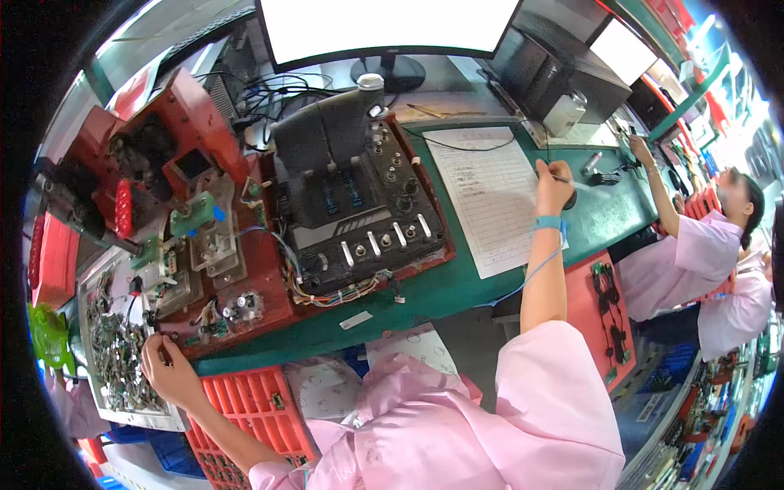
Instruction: Assembling electronic components by placing circuit boards into a test fixture and recording data on a log sheet.
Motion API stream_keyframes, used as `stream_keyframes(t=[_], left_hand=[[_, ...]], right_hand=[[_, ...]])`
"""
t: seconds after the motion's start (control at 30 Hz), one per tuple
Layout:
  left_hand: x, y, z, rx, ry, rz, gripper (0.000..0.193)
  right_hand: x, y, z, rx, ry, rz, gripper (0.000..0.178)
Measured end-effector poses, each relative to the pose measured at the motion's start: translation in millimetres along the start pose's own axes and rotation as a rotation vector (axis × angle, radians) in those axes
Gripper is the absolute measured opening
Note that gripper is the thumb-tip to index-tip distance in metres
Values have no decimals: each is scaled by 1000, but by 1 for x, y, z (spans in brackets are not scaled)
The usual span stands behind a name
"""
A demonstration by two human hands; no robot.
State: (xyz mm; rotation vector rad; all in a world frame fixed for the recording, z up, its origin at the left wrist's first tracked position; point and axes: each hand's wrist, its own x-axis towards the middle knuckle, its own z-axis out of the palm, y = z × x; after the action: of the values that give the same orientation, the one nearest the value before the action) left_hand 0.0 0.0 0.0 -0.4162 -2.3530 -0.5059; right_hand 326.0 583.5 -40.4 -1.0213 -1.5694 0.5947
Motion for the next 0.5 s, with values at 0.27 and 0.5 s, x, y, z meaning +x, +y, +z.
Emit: stream_keyframes(t=[0.27, 0.5], left_hand=[[0, 16, -1, -74, 100, 20, 8], [5, 35, -18, -162, 76, -80, 7]], right_hand=[[0, 0, 25, -329, -156, -645, 37], [-8, -9, 17, -456, -191, -652, 46]])
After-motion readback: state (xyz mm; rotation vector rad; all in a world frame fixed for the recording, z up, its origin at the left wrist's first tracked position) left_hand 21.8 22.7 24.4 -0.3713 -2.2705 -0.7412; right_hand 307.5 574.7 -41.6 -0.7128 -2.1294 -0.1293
